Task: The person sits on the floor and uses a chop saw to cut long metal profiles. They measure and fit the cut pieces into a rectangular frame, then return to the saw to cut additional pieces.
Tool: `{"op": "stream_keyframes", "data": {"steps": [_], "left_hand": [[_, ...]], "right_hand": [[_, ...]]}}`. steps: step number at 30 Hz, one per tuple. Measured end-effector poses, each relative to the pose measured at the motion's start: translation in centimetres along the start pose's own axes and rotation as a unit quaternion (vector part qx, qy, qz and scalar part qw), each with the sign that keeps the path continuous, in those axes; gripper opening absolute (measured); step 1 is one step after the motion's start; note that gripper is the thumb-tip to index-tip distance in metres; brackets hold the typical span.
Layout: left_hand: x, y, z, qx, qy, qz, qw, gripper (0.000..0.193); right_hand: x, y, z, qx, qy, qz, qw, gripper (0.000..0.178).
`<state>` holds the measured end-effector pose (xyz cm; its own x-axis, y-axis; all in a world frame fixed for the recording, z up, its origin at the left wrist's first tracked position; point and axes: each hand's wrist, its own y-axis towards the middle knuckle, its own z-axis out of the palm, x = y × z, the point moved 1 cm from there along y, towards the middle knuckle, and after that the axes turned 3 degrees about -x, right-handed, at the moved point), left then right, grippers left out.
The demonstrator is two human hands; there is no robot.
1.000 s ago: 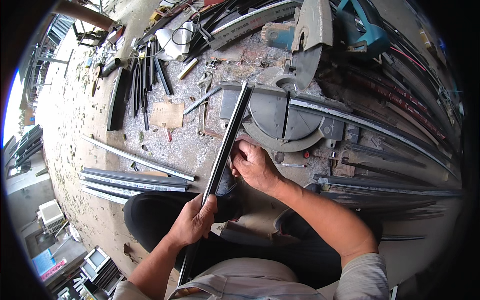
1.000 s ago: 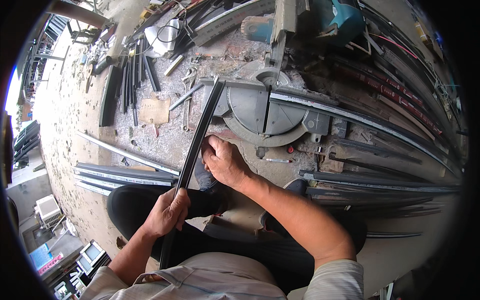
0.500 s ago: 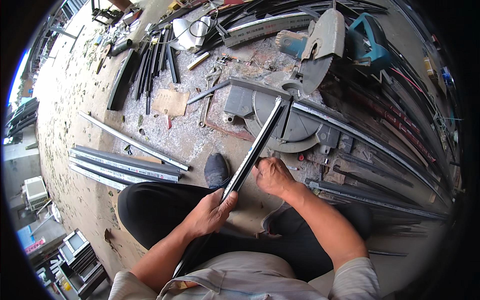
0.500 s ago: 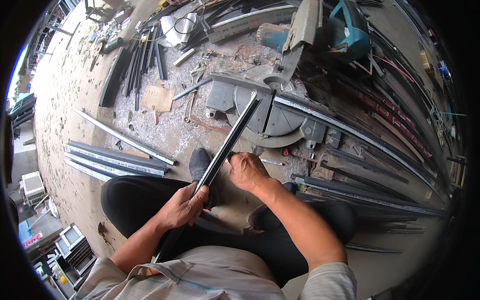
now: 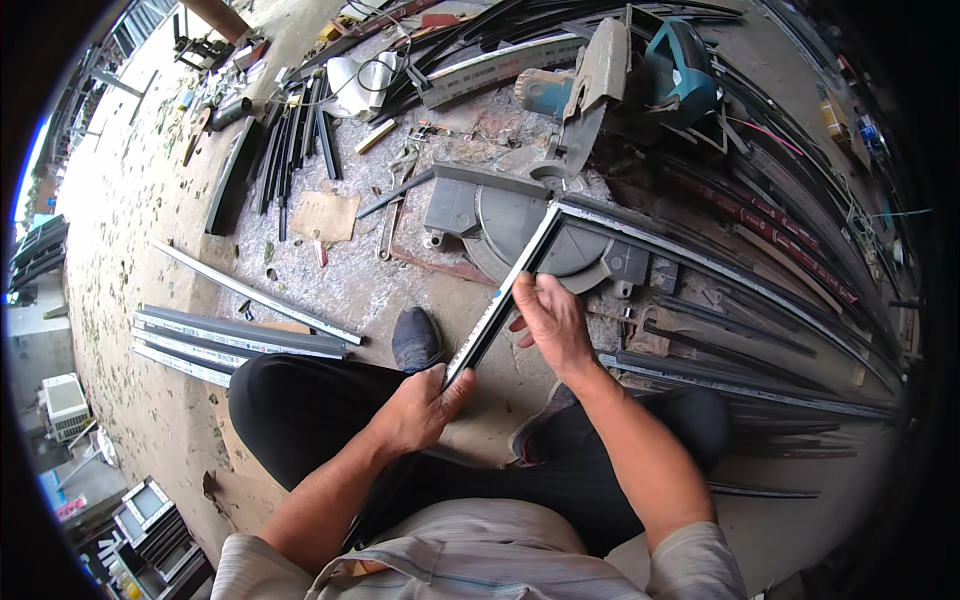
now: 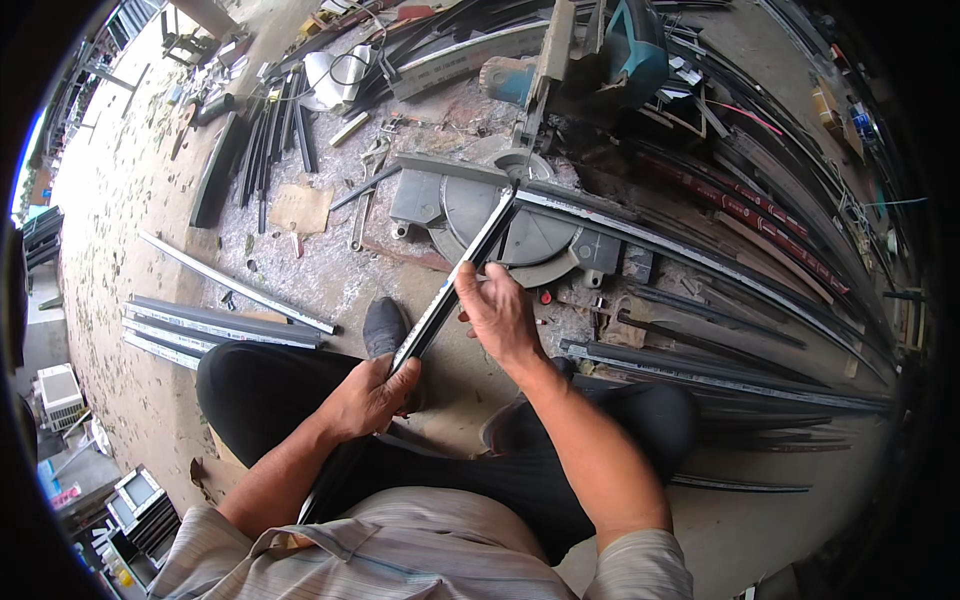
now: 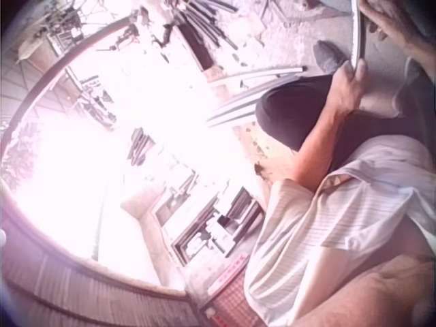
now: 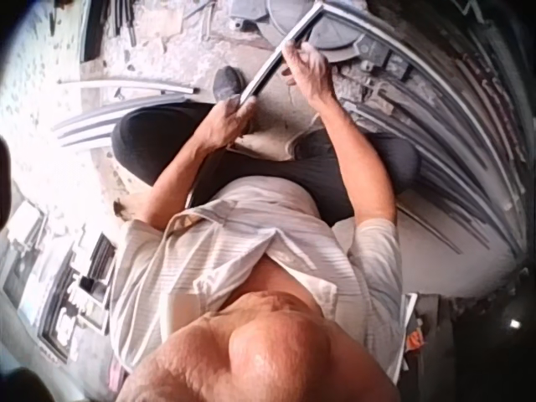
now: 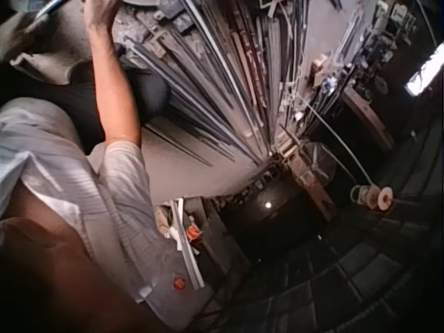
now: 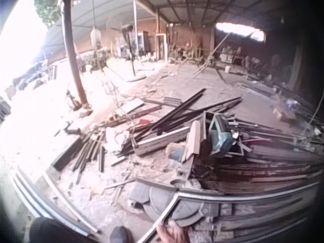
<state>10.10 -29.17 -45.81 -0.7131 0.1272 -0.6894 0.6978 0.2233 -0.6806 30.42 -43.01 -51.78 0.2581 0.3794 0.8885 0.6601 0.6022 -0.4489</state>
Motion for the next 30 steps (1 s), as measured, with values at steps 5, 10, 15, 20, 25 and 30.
{"op": "stream_keyframes", "data": {"steps": [5,10,15,20,25,30], "left_hand": [[-0.7,0.2,-0.3,0.001,0.036,-0.017,0.999,0.062],[-1.4,1.0,-0.3,0.030,-0.056,-0.046,0.997,0.063],[-2.0,1.4,-0.8,0.078,-0.120,-0.039,0.989,0.065],[-3.4,1.0,-1.1,0.095,-0.141,-0.064,0.983,0.062],[-3.3,1.2,0.1,0.063,-0.178,-0.079,0.979,0.060],[-2.9,1.9,1.9,0.017,-0.144,-0.097,0.985,0.058]], "right_hand": [[0.3,0.7,2.3,-0.011,0.067,-0.012,0.998,0.059],[-1.5,1.8,2.5,0.017,0.179,0.013,0.984,0.054],[-1.9,2.9,1.9,0.054,0.189,0.010,0.980,0.051],[-1.8,3.3,1.8,0.076,0.248,0.015,0.966,0.046],[-2.8,3.9,1.7,0.099,0.247,0.057,0.962,0.045],[-2.8,3.0,0.7,0.057,0.140,0.096,0.984,0.046]]}}
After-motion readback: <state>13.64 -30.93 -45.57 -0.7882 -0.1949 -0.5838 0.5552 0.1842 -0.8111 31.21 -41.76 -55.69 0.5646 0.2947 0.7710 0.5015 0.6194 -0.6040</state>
